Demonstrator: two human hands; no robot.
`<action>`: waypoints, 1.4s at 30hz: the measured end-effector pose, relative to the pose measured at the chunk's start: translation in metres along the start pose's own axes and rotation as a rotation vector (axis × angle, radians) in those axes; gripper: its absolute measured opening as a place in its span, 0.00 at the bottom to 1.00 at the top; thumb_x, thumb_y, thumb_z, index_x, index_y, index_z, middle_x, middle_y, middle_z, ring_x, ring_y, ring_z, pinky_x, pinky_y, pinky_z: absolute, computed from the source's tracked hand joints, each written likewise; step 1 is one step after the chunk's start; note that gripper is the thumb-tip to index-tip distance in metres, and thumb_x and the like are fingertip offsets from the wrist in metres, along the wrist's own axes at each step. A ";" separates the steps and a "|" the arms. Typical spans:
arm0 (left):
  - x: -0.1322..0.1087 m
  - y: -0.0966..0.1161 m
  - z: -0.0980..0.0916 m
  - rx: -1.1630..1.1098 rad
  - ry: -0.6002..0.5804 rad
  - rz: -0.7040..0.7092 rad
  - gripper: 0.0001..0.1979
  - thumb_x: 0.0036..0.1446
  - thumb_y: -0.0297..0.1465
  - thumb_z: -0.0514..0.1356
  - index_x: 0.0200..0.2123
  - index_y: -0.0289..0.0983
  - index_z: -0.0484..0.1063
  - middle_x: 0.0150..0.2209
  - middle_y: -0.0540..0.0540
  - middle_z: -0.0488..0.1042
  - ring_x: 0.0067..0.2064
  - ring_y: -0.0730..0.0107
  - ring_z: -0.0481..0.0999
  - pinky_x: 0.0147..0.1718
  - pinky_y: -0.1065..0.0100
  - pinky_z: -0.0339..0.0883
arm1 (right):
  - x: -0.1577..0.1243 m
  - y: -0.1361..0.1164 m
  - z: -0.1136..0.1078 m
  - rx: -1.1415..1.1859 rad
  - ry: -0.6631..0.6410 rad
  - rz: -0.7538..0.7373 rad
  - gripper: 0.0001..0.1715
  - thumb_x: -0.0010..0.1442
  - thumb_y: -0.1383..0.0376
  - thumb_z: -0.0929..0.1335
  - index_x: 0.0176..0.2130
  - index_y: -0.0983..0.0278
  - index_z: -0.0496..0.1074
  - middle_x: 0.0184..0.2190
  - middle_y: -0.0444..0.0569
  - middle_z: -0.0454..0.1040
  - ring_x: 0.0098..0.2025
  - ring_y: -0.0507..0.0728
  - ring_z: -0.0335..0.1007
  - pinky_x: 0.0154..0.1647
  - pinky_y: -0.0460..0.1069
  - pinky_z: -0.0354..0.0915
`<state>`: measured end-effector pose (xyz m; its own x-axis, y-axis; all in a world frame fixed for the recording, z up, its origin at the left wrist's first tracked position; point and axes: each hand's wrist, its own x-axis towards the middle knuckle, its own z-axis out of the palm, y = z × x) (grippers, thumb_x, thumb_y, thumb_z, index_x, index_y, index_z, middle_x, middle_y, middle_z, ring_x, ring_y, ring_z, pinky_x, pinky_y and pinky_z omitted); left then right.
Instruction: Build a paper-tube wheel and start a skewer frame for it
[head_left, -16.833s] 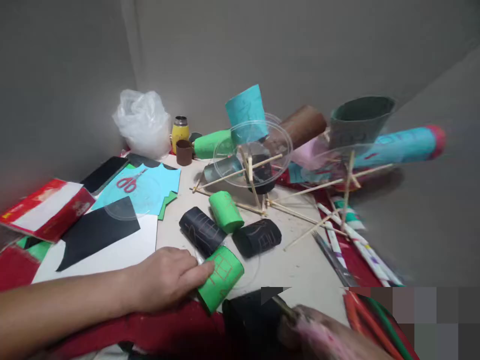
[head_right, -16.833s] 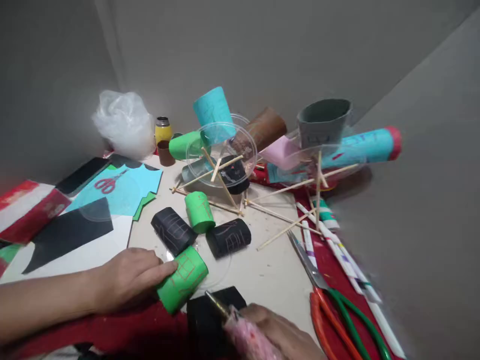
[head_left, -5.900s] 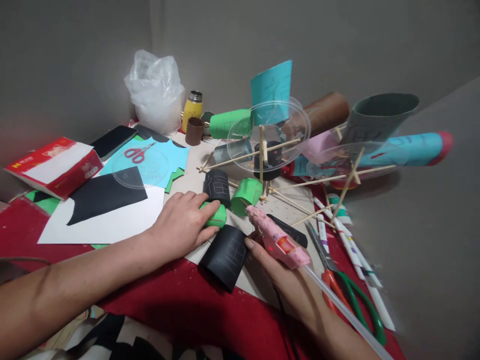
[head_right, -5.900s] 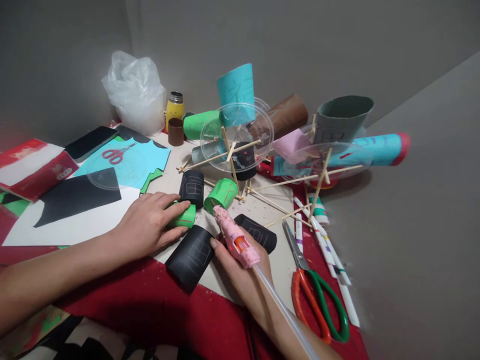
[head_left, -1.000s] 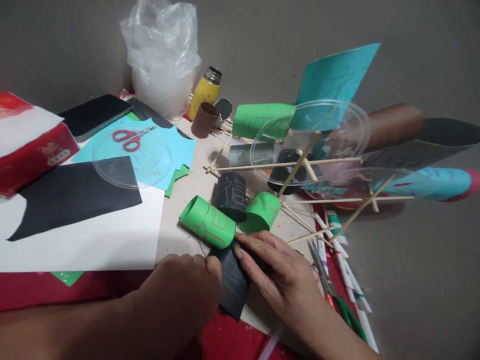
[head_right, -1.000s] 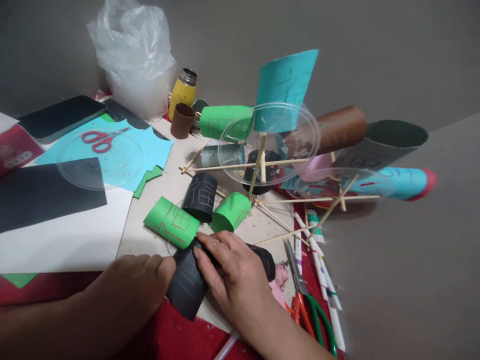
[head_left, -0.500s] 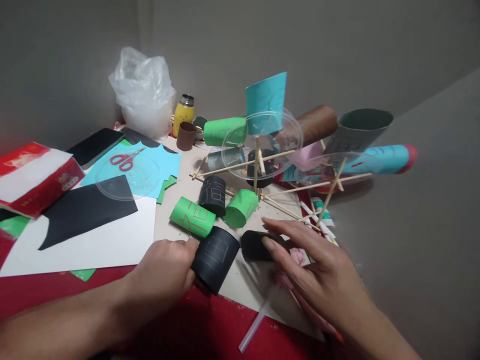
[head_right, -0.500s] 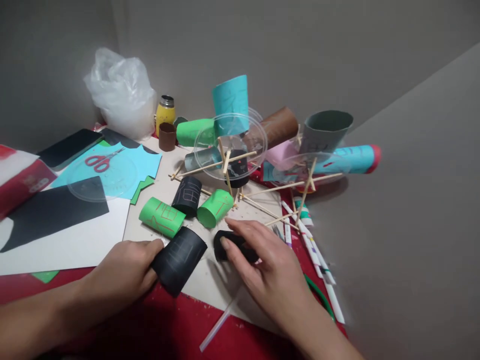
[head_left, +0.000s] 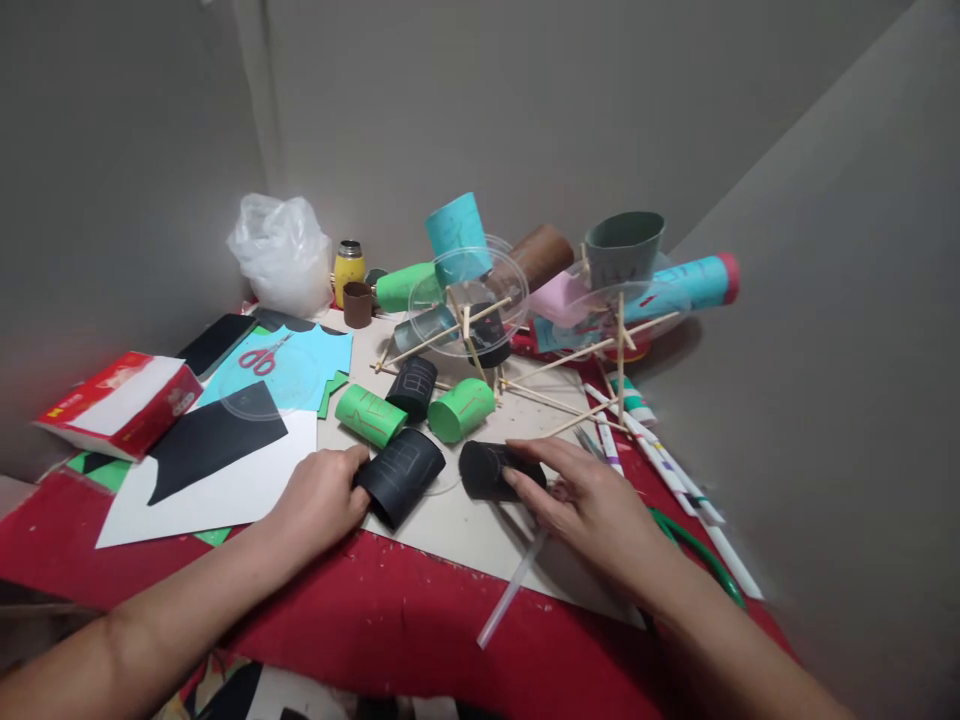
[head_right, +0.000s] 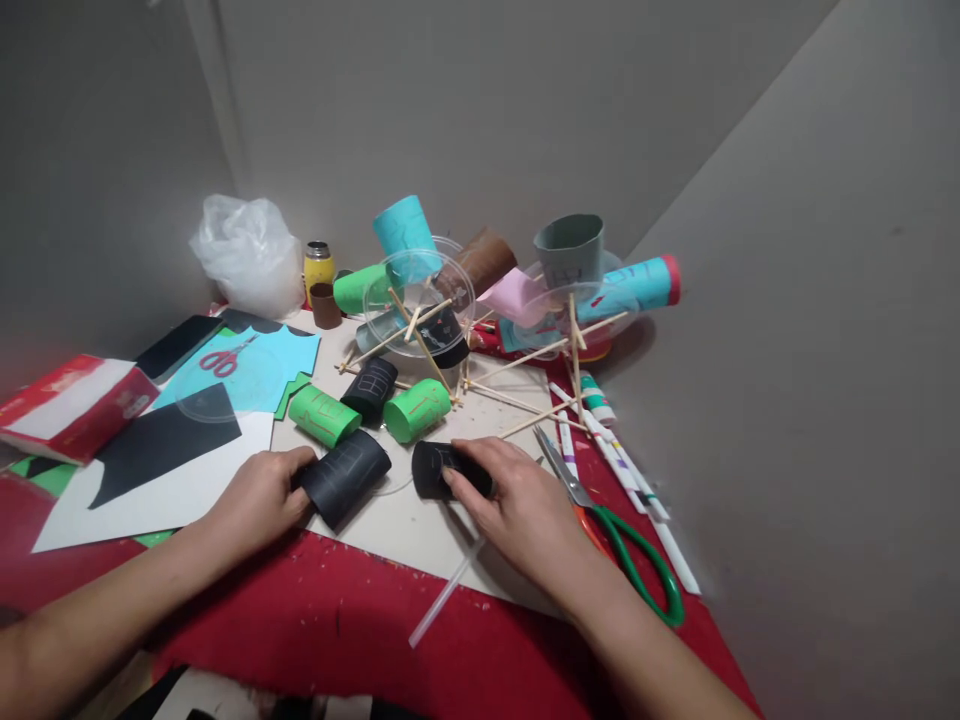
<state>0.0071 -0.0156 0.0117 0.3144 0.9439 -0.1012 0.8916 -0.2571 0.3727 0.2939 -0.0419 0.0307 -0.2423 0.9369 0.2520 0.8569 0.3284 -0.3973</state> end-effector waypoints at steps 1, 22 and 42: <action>-0.001 -0.001 0.001 -0.010 0.010 -0.003 0.11 0.47 0.22 0.52 0.32 0.36 0.72 0.28 0.41 0.76 0.30 0.60 0.75 0.28 0.67 0.57 | -0.001 0.001 0.001 -0.024 0.001 -0.013 0.17 0.64 0.57 0.64 0.47 0.63 0.73 0.42 0.54 0.76 0.44 0.63 0.73 0.42 0.56 0.70; -0.046 0.006 -0.012 -0.118 0.445 0.296 0.16 0.59 0.27 0.52 0.49 0.35 0.70 0.45 0.40 0.77 0.45 0.62 0.76 0.43 0.62 0.69 | 0.003 0.016 0.014 -0.152 -0.122 -0.060 0.27 0.57 0.64 0.68 0.57 0.65 0.66 0.52 0.57 0.73 0.51 0.65 0.70 0.52 0.60 0.65; 0.033 0.046 -0.021 -0.052 0.105 0.486 0.11 0.55 0.31 0.61 0.42 0.35 0.73 0.40 0.42 0.76 0.45 0.58 0.72 0.50 0.56 0.63 | -0.002 -0.008 0.010 0.058 -0.193 -0.032 0.30 0.61 0.60 0.65 0.61 0.63 0.60 0.56 0.56 0.71 0.52 0.66 0.71 0.52 0.62 0.66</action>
<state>0.0518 0.0082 0.0444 0.6527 0.7338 0.1884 0.6317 -0.6644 0.3994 0.2830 -0.0455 0.0245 -0.3566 0.9296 0.0933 0.8213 0.3595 -0.4430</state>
